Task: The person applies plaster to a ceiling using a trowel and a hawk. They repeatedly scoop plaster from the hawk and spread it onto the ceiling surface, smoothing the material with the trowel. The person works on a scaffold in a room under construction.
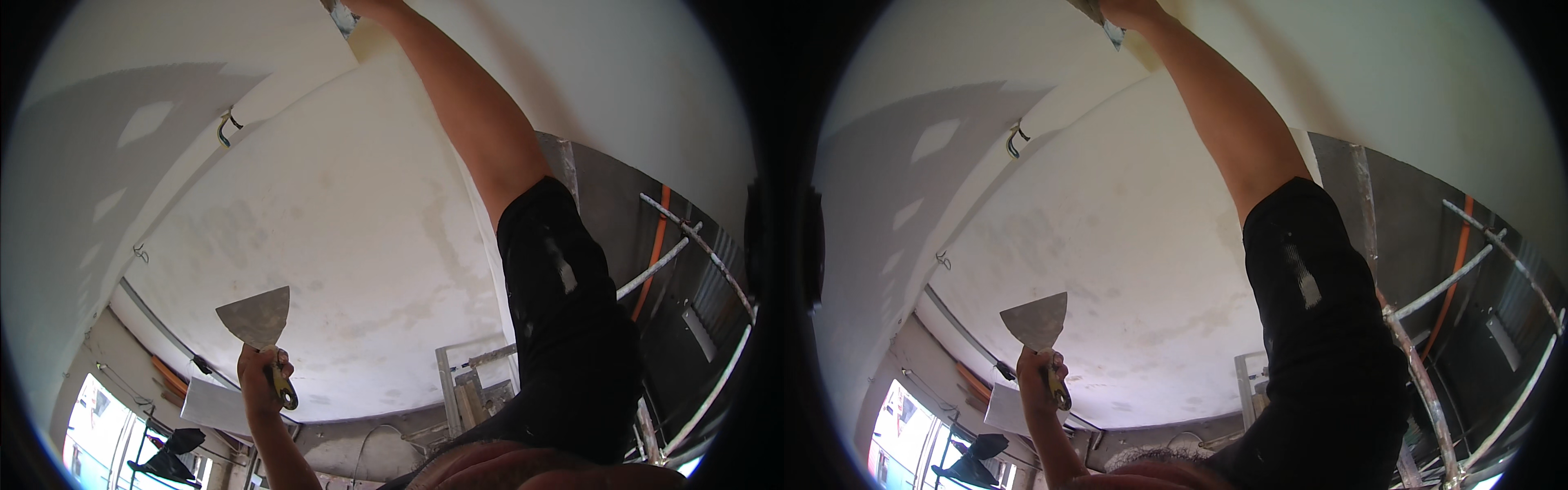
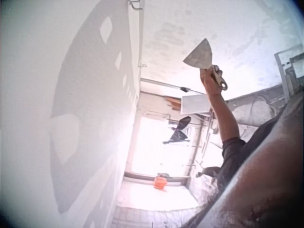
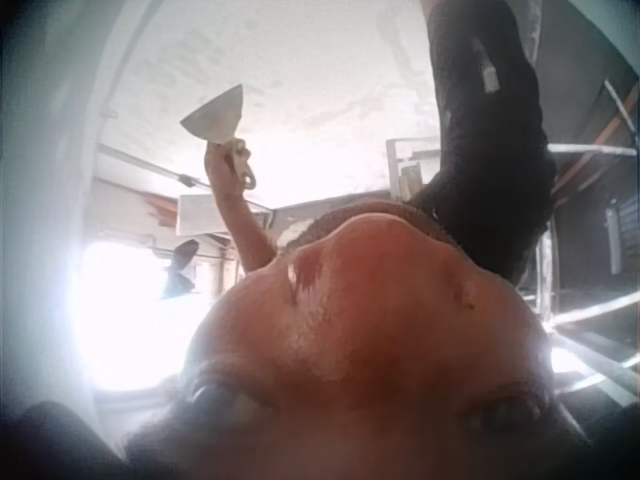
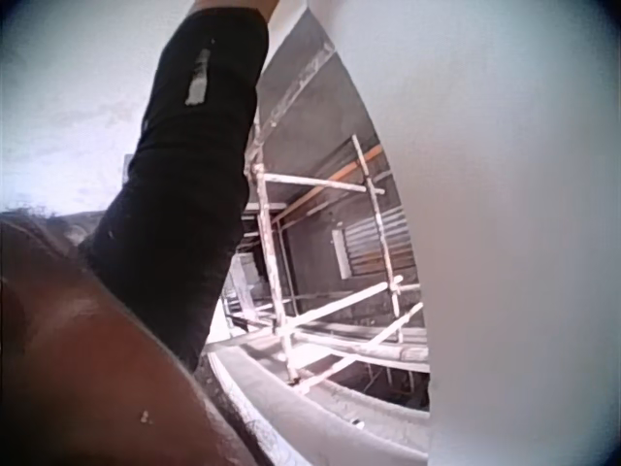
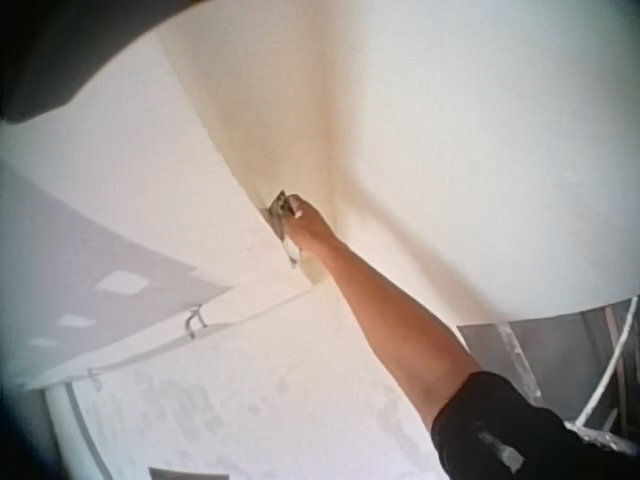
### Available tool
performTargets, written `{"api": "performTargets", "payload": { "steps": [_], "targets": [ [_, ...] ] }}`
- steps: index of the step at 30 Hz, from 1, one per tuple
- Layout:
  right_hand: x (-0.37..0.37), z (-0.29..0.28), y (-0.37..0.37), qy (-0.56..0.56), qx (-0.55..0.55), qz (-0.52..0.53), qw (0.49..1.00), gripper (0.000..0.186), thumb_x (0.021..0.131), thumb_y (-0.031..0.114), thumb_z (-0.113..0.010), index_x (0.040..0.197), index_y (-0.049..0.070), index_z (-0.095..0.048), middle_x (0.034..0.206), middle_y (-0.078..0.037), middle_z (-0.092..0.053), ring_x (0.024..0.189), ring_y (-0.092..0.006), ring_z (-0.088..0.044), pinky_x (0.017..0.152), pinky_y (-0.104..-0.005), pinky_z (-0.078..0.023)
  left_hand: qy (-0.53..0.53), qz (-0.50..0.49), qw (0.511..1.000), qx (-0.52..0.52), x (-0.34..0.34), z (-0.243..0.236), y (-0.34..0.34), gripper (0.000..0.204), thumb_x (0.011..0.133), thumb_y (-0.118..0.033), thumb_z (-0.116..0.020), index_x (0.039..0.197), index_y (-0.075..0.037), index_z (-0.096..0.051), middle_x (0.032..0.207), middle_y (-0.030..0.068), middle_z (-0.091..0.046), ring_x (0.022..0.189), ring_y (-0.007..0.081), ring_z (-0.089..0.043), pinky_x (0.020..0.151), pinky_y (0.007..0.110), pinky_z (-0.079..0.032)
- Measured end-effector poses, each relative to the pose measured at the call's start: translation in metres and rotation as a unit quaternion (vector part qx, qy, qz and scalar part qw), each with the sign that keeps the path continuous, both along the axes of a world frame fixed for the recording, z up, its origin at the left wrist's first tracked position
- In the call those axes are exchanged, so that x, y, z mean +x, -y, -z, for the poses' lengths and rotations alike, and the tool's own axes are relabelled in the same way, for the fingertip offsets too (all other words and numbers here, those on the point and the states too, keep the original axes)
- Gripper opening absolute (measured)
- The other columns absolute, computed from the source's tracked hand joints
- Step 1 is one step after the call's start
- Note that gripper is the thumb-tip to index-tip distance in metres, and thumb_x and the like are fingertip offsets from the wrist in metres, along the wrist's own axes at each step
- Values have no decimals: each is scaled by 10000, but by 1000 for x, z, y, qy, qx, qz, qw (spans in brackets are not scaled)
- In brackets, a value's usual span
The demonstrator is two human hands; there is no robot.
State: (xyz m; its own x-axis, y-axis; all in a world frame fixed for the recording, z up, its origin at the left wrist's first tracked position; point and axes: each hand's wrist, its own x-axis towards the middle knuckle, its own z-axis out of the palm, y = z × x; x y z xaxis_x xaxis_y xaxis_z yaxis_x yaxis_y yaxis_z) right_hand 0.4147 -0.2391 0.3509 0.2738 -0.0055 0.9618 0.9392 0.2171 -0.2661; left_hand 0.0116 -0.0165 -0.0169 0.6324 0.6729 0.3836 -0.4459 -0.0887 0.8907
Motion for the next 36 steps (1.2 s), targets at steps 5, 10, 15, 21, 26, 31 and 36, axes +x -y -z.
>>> {"api": "performTargets", "payload": {
  "steps": [5,10,15,21,26,31,36],
  "targets": [
    [-22,4,14,-7,-9,-44,999,493,975,215,-512,1446,70,-488,1217,-186,-660,1016,-261,-658,868,-364,-524,3,23,1000,-4,1,0,-2,412,825,-19,-502,1236,3,-532,907,75,-576,713,155,-568,527,277,-466],
    [-55,-2,35,26,-29,-32,999,458,975,215,-502,1406,60,-521,952,-114,-669,755,-185,-599,660,-339,-487,-8,46,999,2,1,-6,3,425,829,-38,-511,1250,15,-527,917,82,-580,711,158,-574,522,278,-461],
    [-90,-12,47,49,-32,-53,997,405,980,227,-506,1333,38,-565,858,-78,-639,721,-171,-566,635,-325,-456,-9,96,995,3,7,-14,10,429,826,-41,-514,1249,29,-524,955,108,-597,716,170,-580,511,283,-456],
    [-136,-17,58,95,5,-53,994,307,1006,233,-497,1206,37,-622,884,-52,-627,791,-152,-557,721,-321,-453,-8,178,984,16,12,-28,19,433,827,-36,-499,1249,60,-513,1087,154,-612,727,186,-590,504,287,-452],
    [-175,-26,77,113,-2,-46,992,260,1008,241,-489,1096,50,-641,887,-38,-623,809,-148,-549,758,-318,-444,-10,240,970,27,11,-43,31,443,837,-31,-477,1266,72,-505,1159,172,-608,736,194,-582,510,291,-455],
    [-216,-35,90,140,17,-66,988,264,991,272,-502,1037,58,-649,846,-31,-613,773,-153,-541,716,-311,-438,-5,292,956,23,7,-54,43,425,847,-20,-473,1262,64,-509,1115,166,-610,735,196,-580,508,290,-454],
    [-248,-48,103,142,21,-40,989,283,983,286,-513,1024,42,-649,852,-48,-630,760,-168,-559,709,-325,-444,2,336,942,17,3,-69,47,407,855,-15,-466,1253,56,-516,1054,158,-614,747,202,-596,504,291,-452]
  ]
}}
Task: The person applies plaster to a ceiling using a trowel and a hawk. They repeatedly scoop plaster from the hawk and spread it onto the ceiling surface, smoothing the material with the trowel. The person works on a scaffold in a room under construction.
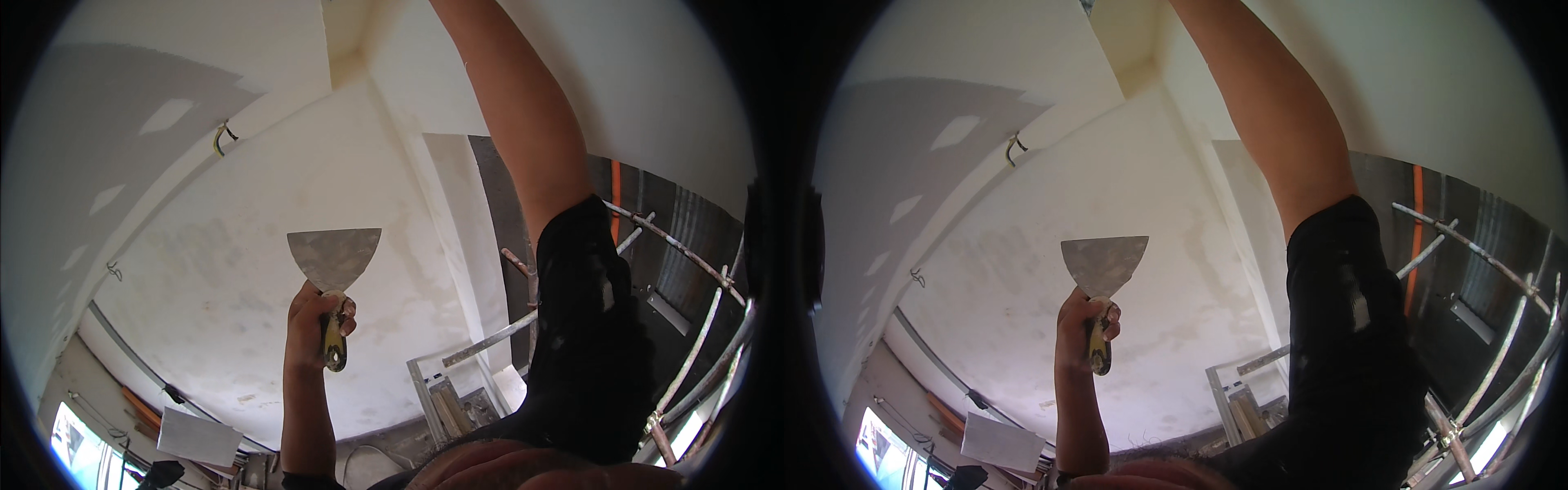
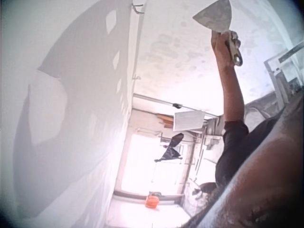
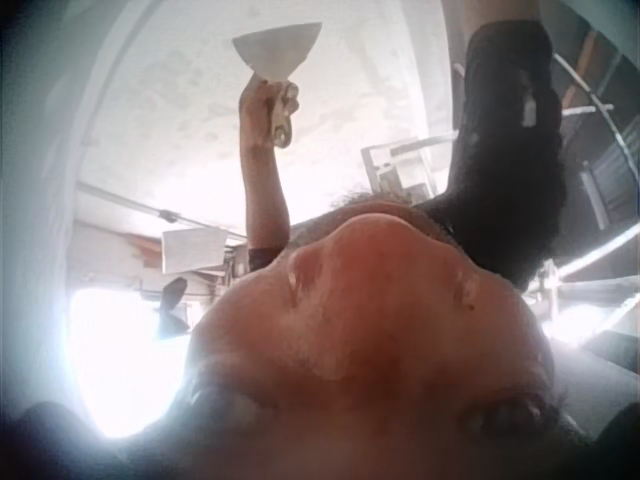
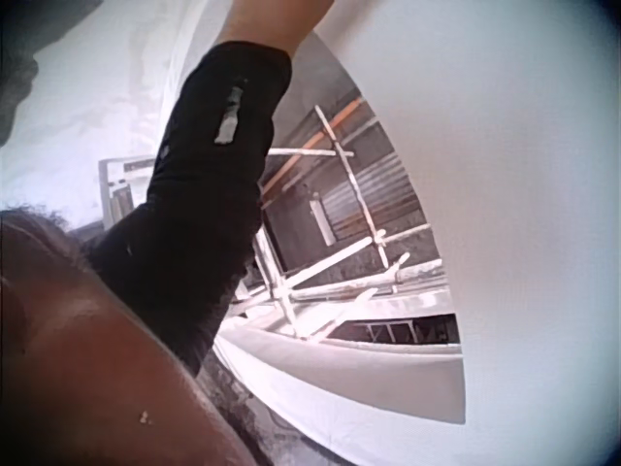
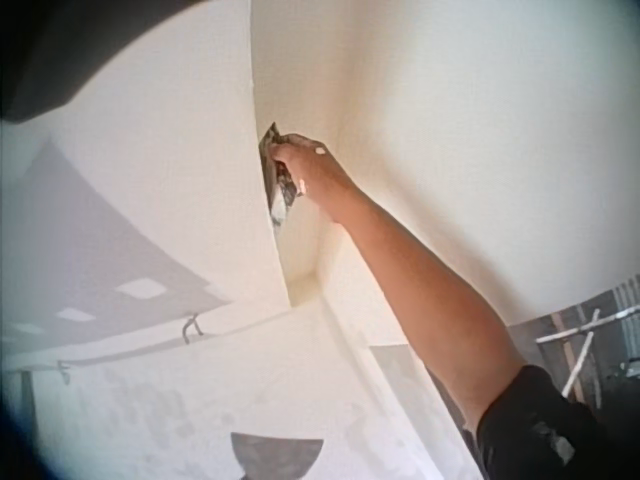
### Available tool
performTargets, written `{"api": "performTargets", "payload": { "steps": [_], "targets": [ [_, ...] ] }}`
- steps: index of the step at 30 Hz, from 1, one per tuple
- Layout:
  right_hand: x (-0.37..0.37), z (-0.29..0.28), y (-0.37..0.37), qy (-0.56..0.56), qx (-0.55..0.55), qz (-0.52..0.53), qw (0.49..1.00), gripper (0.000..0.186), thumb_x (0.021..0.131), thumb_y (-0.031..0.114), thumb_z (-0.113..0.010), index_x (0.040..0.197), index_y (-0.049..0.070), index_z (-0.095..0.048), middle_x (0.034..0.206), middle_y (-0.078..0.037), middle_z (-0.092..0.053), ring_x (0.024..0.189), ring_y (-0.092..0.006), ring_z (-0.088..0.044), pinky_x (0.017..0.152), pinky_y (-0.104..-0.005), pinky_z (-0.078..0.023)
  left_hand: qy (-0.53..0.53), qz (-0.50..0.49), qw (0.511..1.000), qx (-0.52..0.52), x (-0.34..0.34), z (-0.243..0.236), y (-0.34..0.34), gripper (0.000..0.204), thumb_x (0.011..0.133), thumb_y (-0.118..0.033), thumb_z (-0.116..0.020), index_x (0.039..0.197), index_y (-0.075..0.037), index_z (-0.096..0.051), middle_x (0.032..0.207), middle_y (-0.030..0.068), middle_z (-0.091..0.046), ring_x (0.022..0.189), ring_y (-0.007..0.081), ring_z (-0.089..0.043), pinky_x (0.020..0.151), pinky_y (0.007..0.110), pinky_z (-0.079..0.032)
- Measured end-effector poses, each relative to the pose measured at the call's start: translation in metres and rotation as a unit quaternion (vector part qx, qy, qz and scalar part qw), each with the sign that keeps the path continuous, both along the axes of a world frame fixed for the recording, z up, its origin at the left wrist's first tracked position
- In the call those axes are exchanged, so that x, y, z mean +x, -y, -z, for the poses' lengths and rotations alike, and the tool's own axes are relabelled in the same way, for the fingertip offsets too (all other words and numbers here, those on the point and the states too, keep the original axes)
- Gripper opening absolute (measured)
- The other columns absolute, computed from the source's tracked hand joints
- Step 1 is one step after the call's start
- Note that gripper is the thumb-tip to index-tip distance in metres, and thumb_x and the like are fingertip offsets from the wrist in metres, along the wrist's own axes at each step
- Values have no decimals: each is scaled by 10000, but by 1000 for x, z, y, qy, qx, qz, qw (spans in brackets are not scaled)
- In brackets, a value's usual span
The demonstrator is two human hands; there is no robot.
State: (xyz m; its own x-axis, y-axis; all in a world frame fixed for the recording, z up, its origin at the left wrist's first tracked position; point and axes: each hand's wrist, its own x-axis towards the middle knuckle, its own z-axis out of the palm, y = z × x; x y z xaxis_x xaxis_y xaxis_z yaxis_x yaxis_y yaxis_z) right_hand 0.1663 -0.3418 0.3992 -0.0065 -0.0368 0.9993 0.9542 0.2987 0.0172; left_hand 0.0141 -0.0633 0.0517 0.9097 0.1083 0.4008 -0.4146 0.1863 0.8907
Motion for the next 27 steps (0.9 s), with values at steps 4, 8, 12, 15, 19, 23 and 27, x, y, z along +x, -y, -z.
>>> {"api": "performTargets", "payload": {
  "steps": [4,8,12,15,19,23,27],
  "targets": [
    [-22,-9,6,-22,24,-35,999,311,993,311,-532,1035,30,-657,905,-82,-670,798,-201,-607,735,-347,-469,-14,-1,1000,-3,-2,-10,1,405,855,-10,-454,1249,56,-518,1048,158,-612,737,203,-593,503,294,-450],
    [-40,-17,12,-20,34,-26,999,298,988,295,-539,1047,31,-664,938,-97,-689,820,-206,-625,764,-359,-479,-13,1,1000,-4,-5,-10,8,403,854,-10,-444,1245,55,-519,1038,157,-610,729,198,-591,500,294,-451],
    [-53,-8,18,41,73,-43,996,277,957,243,-552,1045,7,-667,932,-101,-698,808,-196,-635,770,-350,-488,-16,22,999,-45,-11,-3,14,455,825,-37,-437,1253,108,-485,1144,228,-586,671,168,-549,415,235,-423],
    [-62,33,28,5,162,-103,981,303,970,213,-588,1119,-47,-639,980,-117,-698,907,-220,-654,834,-356,-501,-12,103,988,-112,-21,0,18,499,831,-40,-446,1295,143,-442,1183,288,-581,622,161,-550,350,222,-437],
    [-55,155,49,-267,151,-339,889,362,966,191,-613,1239,-34,-536,1118,-144,-675,1051,-232,-638,913,-359,-496,-20,238,934,-266,-31,5,30,594,875,-42,-430,1399,193,-281,1121,364,-568,483,186,-529,309,257,-488],
    [-25,275,-14,-228,86,-284,927,669,911,120,-759,1462,25,-391,1251,-64,-642,1128,-133,-610,910,-262,-526,-42,357,892,-274,-33,9,43,617,890,-35,-407,1402,222,-179,1024,398,-539,473,207,-549,299,259,-489],
    [7,353,-23,-194,-52,-361,911,400,948,66,-696,1325,-4,-580,1179,-98,-695,1077,-171,-660,952,-308,-544,-51,341,891,-294,-26,14,56,628,900,-35,-396,1408,214,-125,946,396,-537,484,218,-569,297,263,-496]
  ]
}}
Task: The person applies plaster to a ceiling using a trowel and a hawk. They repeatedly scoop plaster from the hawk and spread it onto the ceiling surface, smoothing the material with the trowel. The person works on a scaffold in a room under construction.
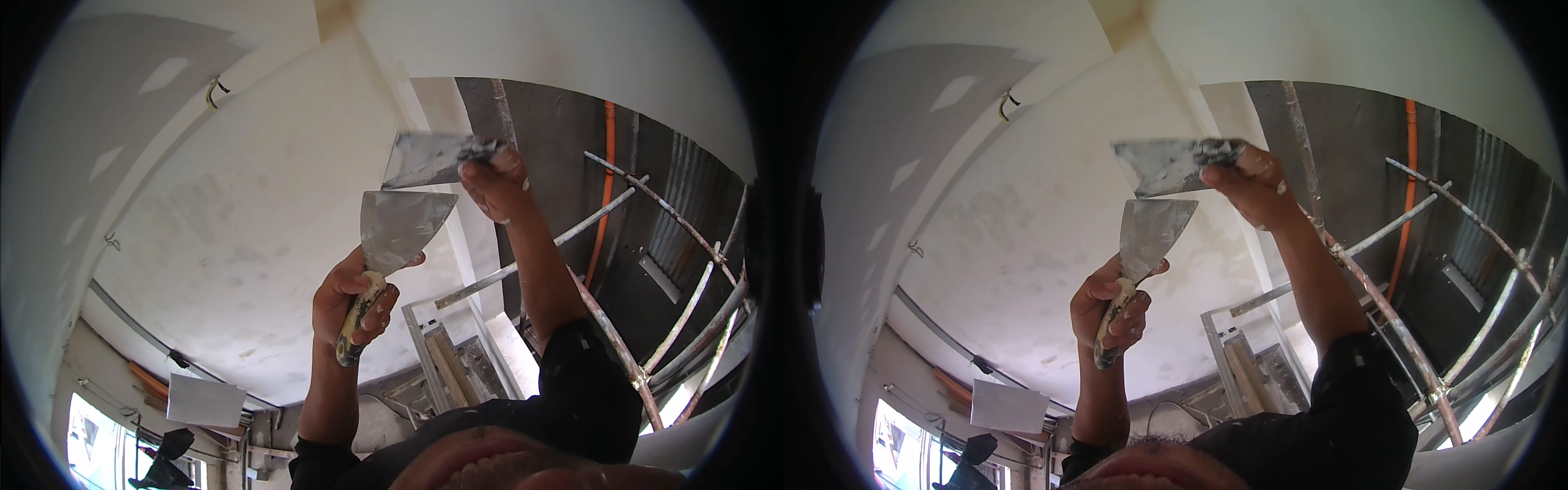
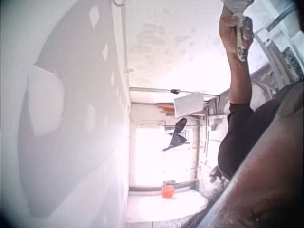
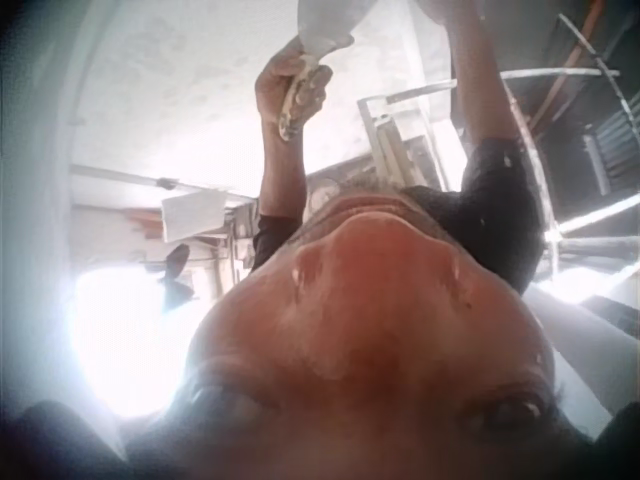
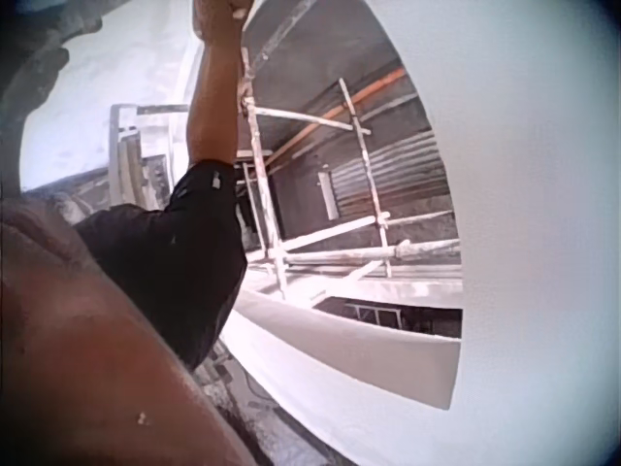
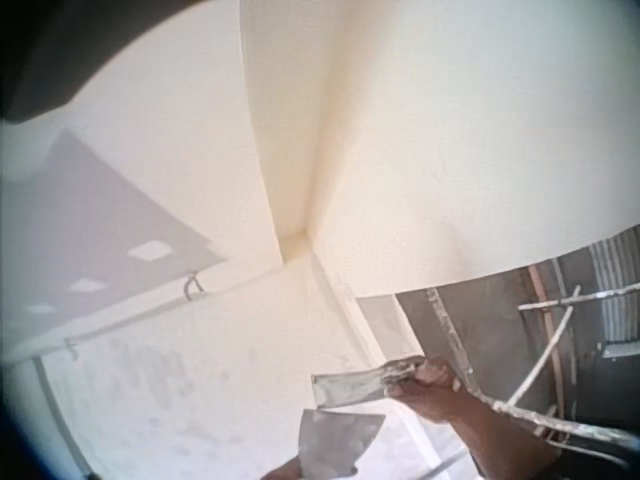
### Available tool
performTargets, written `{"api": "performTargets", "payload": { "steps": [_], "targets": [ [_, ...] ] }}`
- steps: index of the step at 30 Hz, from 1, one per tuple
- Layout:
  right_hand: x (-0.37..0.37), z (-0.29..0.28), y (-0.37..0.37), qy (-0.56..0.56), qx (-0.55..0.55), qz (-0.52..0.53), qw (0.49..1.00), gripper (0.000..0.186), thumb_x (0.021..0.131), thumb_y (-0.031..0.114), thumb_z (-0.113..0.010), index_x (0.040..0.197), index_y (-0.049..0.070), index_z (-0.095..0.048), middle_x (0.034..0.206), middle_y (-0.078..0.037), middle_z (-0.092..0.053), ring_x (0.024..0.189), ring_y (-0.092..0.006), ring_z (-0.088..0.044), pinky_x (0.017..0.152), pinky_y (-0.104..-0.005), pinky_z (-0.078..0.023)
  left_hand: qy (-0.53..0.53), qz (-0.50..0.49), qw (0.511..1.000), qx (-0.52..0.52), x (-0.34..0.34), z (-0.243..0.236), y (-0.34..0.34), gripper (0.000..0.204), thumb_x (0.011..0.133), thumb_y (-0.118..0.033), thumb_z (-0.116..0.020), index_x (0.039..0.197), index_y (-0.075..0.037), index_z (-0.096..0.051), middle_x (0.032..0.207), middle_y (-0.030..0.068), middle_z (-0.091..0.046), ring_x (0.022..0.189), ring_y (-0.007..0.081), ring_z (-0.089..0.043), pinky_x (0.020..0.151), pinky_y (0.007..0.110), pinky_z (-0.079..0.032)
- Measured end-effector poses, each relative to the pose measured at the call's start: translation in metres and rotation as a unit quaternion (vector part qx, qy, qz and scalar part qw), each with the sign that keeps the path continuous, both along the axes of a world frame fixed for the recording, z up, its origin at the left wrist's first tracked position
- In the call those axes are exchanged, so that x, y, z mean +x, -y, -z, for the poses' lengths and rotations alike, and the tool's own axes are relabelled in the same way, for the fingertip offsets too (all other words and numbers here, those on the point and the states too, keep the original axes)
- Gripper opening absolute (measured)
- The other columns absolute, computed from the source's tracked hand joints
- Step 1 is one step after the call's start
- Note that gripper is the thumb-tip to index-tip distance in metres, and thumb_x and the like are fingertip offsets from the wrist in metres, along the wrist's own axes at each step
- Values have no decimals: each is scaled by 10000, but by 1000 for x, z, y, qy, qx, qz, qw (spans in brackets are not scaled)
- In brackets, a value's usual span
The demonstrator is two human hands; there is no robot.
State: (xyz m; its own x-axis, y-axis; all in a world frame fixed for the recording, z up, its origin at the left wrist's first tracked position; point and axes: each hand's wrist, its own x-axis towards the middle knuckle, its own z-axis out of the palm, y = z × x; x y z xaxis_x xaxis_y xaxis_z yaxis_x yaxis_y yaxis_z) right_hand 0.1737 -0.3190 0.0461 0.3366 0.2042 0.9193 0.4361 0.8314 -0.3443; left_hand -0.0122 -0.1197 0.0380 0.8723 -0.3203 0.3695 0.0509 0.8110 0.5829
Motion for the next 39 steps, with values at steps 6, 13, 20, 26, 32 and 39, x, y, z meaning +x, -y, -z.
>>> {"api": "performTargets", "payload": {
  "steps": [6,13,20,26,32,39],
  "targets": [
    [48,19,8,189,-200,176,945,269,990,64,-609,1246,68,-693,1199,-116,-725,1101,-195,-693,960,-351,-554,53,-54,996,42,13,-3,-6,620,903,-33,-382,1432,174,-133,997,397,-529,476,213,-560,292,265,-492],
    [145,-46,-18,14,-146,421,895,357,1010,301,-611,1229,20,-636,925,-41,-672,826,-94,-575,746,-284,-475,152,-238,953,111,13,-6,-65,638,906,-65,-372,1478,103,-148,1307,386,-417,413,196,-514,248,260,-437],
    [226,-227,-49,73,19,511,856,287,968,171,-528,1165,-33,-569,1101,-270,-663,1058,-349,-651,908,-436,-485,75,-445,884,122,1,16,-124,682,890,-85,-453,1506,67,-201,1324,406,-491,430,167,-481,256,279,-418],
    [281,-310,-108,91,31,459,883,352,971,161,-485,1262,-19,-566,1235,-279,-635,1154,-405,-617,970,-444,-486,65,-513,842,153,-24,27,-175,609,943,-101,-395,1497,81,-220,1386,320,-496,468,138,-458,278,236,-393],
    [300,-329,-141,47,-1,411,910,478,1035,212,-441,1482,44,-441,1461,-248,-507,1363,-368,-487,1138,-402,-404,10,-599,790,131,-30,11,-197,636,930,-112,-395,1517,67,-229,1405,252,-490,504,113,-423,313,224,-380],
    [282,-336,-133,88,14,378,922,457,1050,273,-432,1422,15,-491,1396,-251,-559,1296,-370,-544,1079,-435,-440,19,-617,774,141,-23,-1,-202,656,940,-142,-396,1547,35,-220,658,83,-482,428,117,-341,320,222,-344]
  ]
}}
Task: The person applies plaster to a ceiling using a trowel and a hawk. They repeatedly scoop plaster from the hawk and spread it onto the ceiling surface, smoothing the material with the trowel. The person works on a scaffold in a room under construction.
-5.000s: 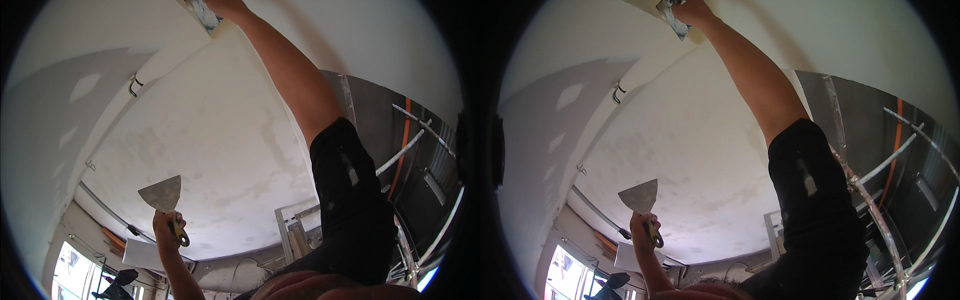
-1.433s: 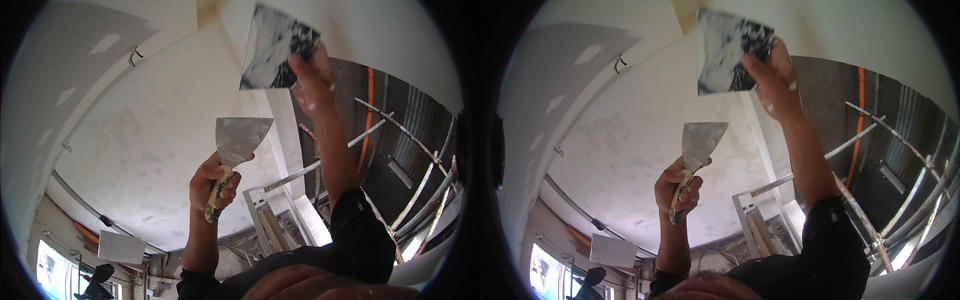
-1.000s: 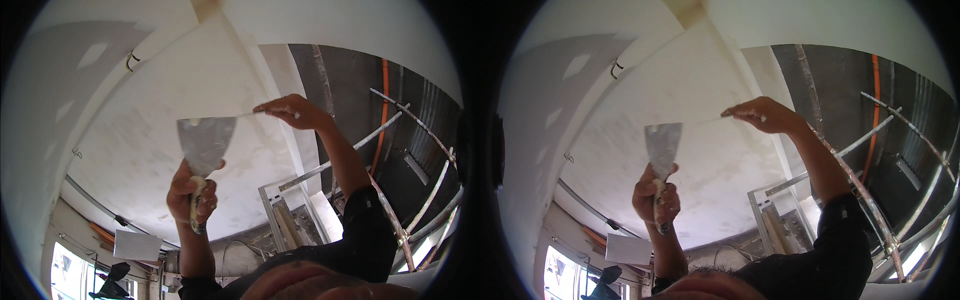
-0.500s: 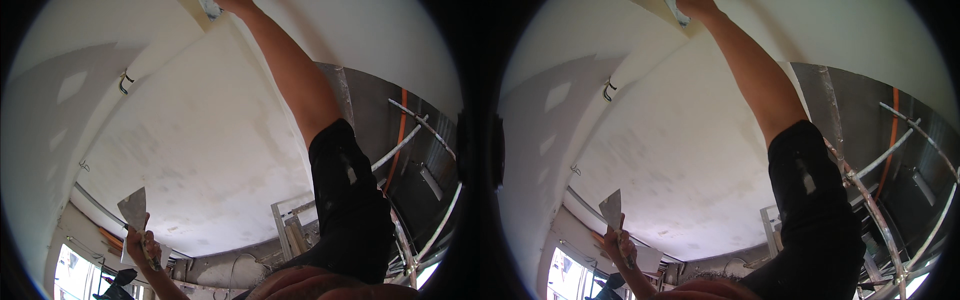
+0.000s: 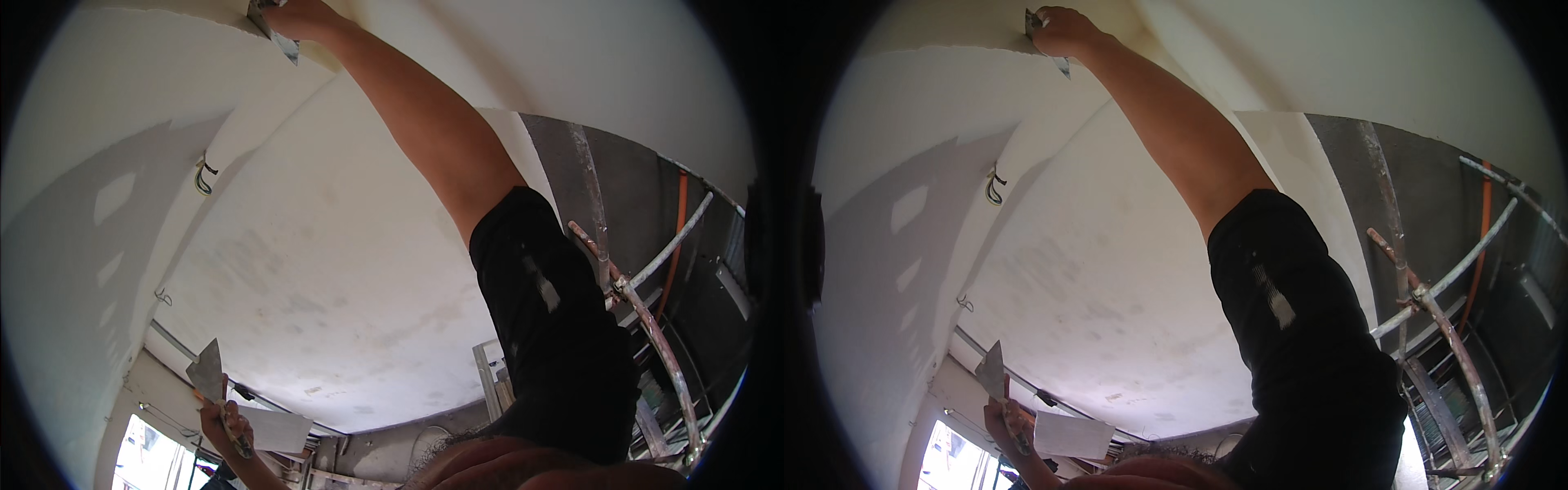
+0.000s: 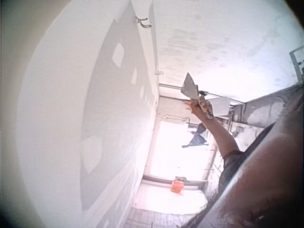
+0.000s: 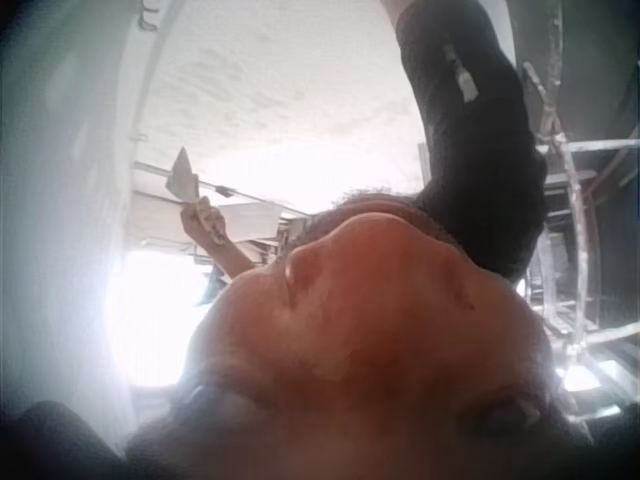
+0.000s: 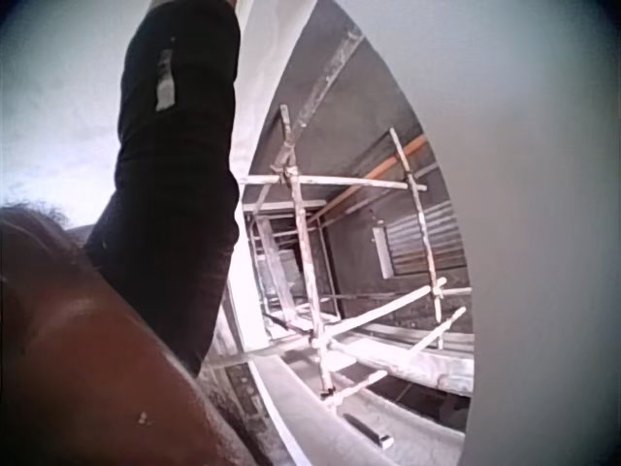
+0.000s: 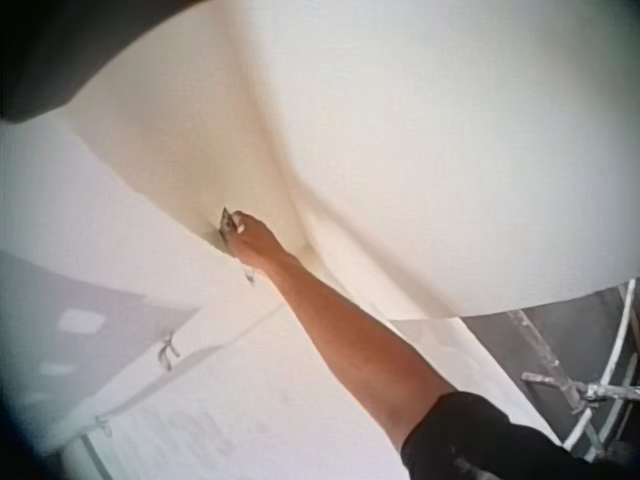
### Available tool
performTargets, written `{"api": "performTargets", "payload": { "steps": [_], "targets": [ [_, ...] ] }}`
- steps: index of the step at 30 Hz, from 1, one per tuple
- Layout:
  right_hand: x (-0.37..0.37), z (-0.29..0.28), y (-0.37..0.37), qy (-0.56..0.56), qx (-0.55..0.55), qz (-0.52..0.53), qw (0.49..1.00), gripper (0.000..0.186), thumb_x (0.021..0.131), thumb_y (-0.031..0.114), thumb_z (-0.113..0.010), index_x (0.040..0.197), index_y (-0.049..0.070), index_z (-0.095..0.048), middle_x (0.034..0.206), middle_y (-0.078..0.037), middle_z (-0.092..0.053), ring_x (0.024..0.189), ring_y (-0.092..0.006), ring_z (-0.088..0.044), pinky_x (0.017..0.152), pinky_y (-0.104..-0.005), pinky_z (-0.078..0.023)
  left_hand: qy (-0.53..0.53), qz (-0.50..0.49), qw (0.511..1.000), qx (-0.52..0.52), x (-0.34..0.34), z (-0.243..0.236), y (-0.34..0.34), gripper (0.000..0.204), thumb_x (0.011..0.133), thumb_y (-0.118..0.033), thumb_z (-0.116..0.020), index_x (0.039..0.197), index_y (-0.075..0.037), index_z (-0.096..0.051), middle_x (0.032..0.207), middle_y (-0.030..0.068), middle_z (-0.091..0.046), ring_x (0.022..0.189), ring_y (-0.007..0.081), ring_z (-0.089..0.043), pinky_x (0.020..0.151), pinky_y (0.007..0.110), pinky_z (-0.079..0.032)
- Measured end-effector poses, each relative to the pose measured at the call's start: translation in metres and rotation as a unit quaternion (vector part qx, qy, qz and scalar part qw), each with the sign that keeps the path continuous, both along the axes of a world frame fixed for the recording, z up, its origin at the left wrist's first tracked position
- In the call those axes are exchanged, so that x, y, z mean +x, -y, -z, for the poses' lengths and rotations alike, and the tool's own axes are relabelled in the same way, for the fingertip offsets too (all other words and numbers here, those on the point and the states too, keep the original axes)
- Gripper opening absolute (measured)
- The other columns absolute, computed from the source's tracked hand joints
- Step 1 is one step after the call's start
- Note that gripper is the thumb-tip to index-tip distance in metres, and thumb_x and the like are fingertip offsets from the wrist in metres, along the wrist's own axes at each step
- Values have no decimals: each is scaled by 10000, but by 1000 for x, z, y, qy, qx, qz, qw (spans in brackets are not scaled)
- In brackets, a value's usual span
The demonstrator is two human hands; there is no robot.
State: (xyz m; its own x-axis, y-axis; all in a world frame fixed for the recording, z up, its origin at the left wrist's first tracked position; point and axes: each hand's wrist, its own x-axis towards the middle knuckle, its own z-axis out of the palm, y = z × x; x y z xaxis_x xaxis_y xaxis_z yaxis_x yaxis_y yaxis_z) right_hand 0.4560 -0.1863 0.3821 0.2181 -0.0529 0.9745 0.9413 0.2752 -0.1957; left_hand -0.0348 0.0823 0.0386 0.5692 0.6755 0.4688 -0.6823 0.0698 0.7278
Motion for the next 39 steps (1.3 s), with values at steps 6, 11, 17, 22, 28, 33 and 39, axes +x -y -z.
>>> {"api": "performTargets", "payload": {
  "steps": [6,11,17,22,28,33,39],
  "targets": [
    [-29,-6,26,26,-18,-14,999,415,1042,279,-452,1326,-3,-564,1328,-261,-594,1226,-388,-580,1023,-455,-462,-12,20,999,23,8,3,-22,653,948,-174,-394,1549,31,-238,576,51,-424,368,118,-302,302,236,-314],
    [-45,-9,45,89,23,-6,996,447,1039,267,-448,1391,2,-525,1364,-259,-578,1261,-384,-565,1051,-439,-454,-4,30,999,40,25,-1,-14,638,946,-144,-391,1531,50,-226,848,134,-376,411,132,-364,291,230,-334],
    [-17,-13,54,37,22,-52,998,527,1041,255,-441,1516,31,-392,1467,-245,-506,1339,-364,-517,1110,-417,-421,42,45,998,34,46,-12,17,620,917,-61,-407,1493,78,-224,1483,334,-412,542,138,-500,299,213,-421],
    [-1,-14,26,27,3,3,1000,515,1063,280,-414,1519,41,-385,1500,-232,-470,1376,-360,-474,1157,-414,-382,43,62,996,40,43,-15,27,638,908,-69,-419,1495,78,-216,1480,327,-419,531,134,-506,299,216,-428],
    [-20,-8,20,-7,-30,-40,999,516,1072,310,-406,1529,73,-381,1507,-212,-474,1390,-354,-466,1163,-446,-369,55,54,996,39,26,-15,23,649,903,-76,-422,1489,102,-206,1475,328,-424,532,135,-521,297,222,-433],
    [-44,-3,36,0,-50,-57,997,515,1072,335,-399,1522,84,-398,1511,-223,-466,1403,-360,-448,1170,-456,-355,40,46,997,39,20,-18,20,657,898,-77,-418,1500,81,-209,1482,330,-414,542,142,-548,297,233,-439],
    [-76,-3,57,55,-28,-50,997,515,1065,328,-401,1503,58,-418,1508,-234,-465,1401,-371,-449,1163,-468,-357,41,75,995,47,17,-20,23,655,886,-75,-406,1498,71,-223,1493,329,-402,542,149,-565,293,240,-445]
  ]
}}
